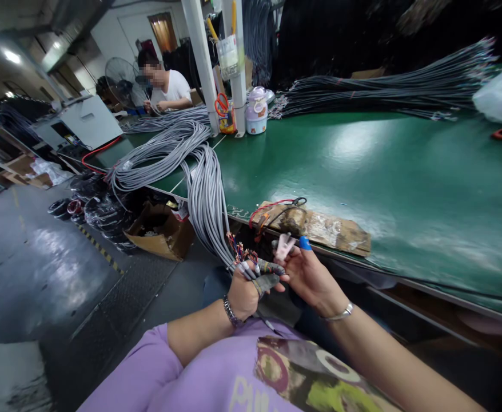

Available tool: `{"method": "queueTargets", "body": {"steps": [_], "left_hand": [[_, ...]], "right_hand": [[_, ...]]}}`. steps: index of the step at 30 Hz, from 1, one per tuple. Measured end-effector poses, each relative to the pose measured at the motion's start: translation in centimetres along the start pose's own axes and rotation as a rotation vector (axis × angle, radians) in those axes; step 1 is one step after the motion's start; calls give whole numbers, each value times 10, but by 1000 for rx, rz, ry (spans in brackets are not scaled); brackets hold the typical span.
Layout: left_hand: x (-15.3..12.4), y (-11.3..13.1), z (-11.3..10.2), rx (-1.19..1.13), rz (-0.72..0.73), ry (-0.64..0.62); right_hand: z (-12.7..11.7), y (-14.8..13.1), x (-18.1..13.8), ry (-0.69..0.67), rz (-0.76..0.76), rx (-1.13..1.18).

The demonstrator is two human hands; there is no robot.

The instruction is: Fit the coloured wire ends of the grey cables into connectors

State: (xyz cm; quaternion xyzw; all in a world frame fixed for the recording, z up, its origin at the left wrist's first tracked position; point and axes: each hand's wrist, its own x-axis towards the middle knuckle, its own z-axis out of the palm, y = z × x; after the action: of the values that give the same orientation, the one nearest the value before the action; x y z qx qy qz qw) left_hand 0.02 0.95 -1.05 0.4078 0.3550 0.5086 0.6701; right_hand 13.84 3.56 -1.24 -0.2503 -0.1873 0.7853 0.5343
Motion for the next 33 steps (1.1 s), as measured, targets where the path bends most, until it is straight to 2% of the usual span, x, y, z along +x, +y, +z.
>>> {"method": "queueTargets", "body": {"steps": [5, 9, 11, 14, 17, 20, 23, 28, 33], "left_hand": [[-3, -4, -10, 84, -80, -75], [0, -3, -12, 127, -164, -84], [1, -2, -11, 150, -216, -84], [-1, -3, -11, 174, -241, -99], [-3, -7, -11, 188, -206, -127], [-7, -9, -13, 232, -174, -162], [-10, -6, -17, 209, -178, -216], [-12, 7, -17, 132, -141, -115], [-11, 13, -15, 244, -217, -177]], "right_hand": [[-27, -2, -7, 178, -43, -103], [-38, -12, -21, 270, -119, -494], [-33, -18, -29, 242, -160, -746], [-16, -18, -39, 78, -189, -937], [2, -8, -44, -17, -208, -1002], [10, 1, -43, 57, -282, -1100], [7, 1, -41, 107, -345, -1122], [3, -4, -44, -18, -269, -1053], [8, 6, -47, -102, -115, -974]]}}
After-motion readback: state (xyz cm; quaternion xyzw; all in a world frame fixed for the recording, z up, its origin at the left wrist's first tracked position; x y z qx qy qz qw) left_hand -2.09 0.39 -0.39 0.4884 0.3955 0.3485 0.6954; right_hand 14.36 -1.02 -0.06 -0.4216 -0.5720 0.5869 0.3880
